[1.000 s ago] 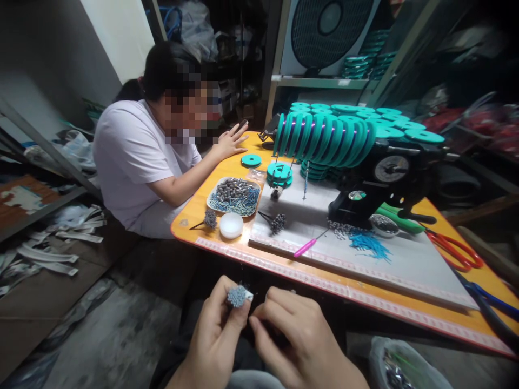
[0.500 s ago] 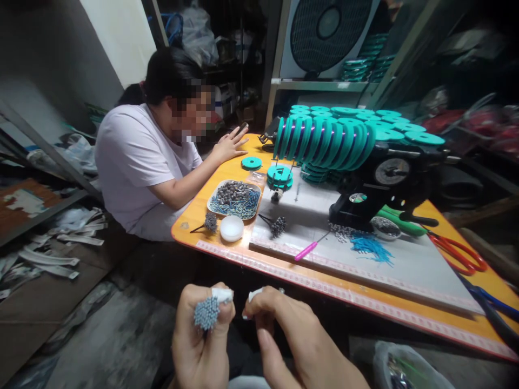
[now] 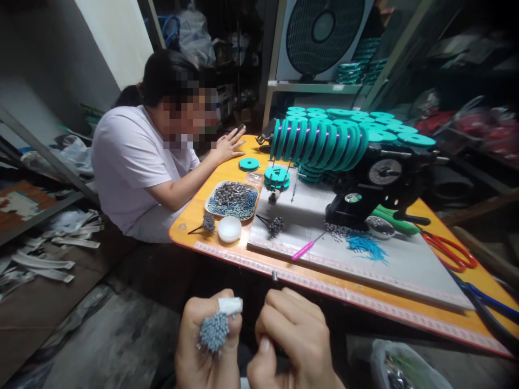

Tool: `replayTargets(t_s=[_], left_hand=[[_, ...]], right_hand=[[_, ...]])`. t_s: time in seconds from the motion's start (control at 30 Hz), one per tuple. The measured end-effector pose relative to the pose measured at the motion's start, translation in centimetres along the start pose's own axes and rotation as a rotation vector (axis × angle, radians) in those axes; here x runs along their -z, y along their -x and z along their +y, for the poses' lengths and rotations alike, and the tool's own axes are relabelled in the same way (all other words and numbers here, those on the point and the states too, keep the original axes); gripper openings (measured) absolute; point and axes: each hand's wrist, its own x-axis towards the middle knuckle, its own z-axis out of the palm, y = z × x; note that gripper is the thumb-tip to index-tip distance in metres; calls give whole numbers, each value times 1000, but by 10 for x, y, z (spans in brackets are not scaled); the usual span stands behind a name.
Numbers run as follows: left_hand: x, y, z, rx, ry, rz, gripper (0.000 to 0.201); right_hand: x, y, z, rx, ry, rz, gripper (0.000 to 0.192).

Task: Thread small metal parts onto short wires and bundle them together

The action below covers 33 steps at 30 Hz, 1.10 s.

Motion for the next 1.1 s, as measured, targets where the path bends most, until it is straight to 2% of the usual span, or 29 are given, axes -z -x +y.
replayTargets(t_s=[0.07,0.1,0.13,0.17,0.23,0.33,0.4,0.47,0.57,0.63,0.73,0.8,0.83,0.87,0.93,1.0,1.03,1.1], left_hand=[[2,-23,3,-16,256,-67,26],[4,-33,4,-40,413,-87,25],[5,-42,4,-17,484,-96,17],[7,-48,3,14,528,-160,14],[10,-51,-3,147,561,-298,12],[16,-40,-20,375,566,-504,19],[20,-32,-30,410,415,-596,23],[24,-29,-37,318,154,-648,21],[25,-29,-38,48,-143,-721,13],[24,-30,-36,-155,-245,-749,16],[22,-31,-35,-424,-335,-721,23],[23,-32,-35,-468,-345,-730,19],[24,-32,-36,-418,-328,-757,17],[25,-33,-37,-310,-295,-797,15],[26,-35,-38,28,-117,-895,14],[24,-36,-39,354,168,-964,24],[22,-35,-38,458,307,-971,30],[17,-33,-34,485,458,-953,39]], right_hand=[[3,0,3,2,3,87,18],[5,0,4,-20,-1,91,19],[8,0,6,-44,-6,62,19],[11,0,8,-63,-11,23,18],[15,-1,11,-79,-12,-53,18],[17,0,12,-69,14,-74,18],[16,1,13,-70,31,-99,18],[14,3,14,-76,46,-136,17],[12,6,18,-86,90,-190,17],[12,8,20,-77,126,-194,16],[14,8,23,-64,153,-207,16],[17,7,23,-64,133,-258,16],[19,6,24,-63,110,-294,16],[21,5,24,-57,81,-334,15],[25,3,26,-16,28,-409,16],[27,1,28,58,21,-443,16],[28,0,29,101,34,-438,17],[28,-1,30,173,70,-399,17]])
